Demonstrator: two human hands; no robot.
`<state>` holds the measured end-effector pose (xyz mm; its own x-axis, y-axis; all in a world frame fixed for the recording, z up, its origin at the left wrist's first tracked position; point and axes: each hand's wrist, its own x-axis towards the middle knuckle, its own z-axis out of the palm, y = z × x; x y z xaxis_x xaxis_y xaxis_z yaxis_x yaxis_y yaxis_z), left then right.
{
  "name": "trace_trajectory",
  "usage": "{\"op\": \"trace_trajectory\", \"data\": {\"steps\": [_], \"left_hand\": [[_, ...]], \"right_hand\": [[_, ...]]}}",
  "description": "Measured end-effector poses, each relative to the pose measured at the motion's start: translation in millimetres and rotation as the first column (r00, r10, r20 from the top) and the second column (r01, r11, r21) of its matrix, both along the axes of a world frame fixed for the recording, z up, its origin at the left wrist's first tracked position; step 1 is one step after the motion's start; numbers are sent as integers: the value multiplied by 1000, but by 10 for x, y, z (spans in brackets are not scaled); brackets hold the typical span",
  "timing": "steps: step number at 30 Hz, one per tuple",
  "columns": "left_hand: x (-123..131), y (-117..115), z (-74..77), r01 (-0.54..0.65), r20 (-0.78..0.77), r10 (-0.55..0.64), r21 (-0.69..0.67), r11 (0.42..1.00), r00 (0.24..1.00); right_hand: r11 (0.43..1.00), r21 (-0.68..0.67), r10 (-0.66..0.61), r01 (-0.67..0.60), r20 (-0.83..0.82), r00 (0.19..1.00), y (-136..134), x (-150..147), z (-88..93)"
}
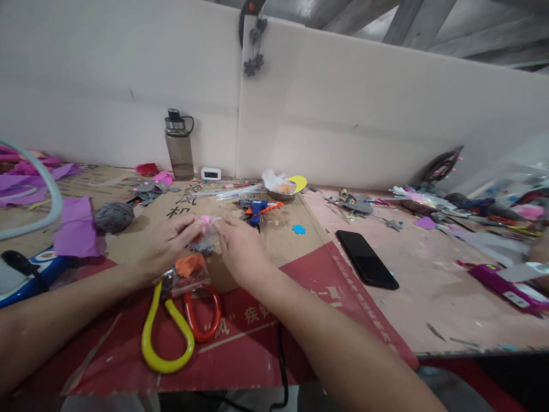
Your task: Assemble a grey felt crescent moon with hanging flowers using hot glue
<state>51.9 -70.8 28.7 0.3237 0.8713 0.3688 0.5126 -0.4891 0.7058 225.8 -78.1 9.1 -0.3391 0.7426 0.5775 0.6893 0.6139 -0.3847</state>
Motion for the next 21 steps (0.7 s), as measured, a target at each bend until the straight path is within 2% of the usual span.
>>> {"op": "trace_trajectory", "data": {"steps": [3, 4, 6, 9, 11, 14, 16, 18, 21], "left_hand": [[-42, 112, -59, -146, 217, 139, 16, 989, 966], [-54, 148, -83, -146, 270, 149, -34, 989, 951], [-66, 196, -120, -41, 387, 121, -209, 977, 914], [-63, 208, -132, 221, 516, 32, -422, 879, 856], [-57, 195, -114, 283, 557, 17, -447, 848, 830], [-47, 171, -83, 257, 574, 66, -464, 848, 816], [-35, 153, -70, 248, 572, 106, -505, 827, 814], [-20, 134, -66, 253, 568, 134, -550, 796, 812], [-4, 118, -72, 284, 567, 148, -601, 748, 810]], "right_hand": [[997, -4, 78, -80, -176, 981, 21, 24, 53], [994, 0, 104, -106, -220, 970, 27, 30, 63], [990, -7, 130, -138, -276, 952, 41, 36, 66], [991, -42, 106, -126, -317, 943, 64, 41, 43], [991, -81, 69, -102, -342, 937, 82, 43, 27], [974, -174, 60, -147, -427, 902, 108, 46, 7], [954, -229, 65, -194, -474, 878, 120, 51, -5], [957, -226, 55, -182, -474, 879, 127, 58, -17], [984, -141, 36, -109, -441, 897, 128, 63, -37]]}}
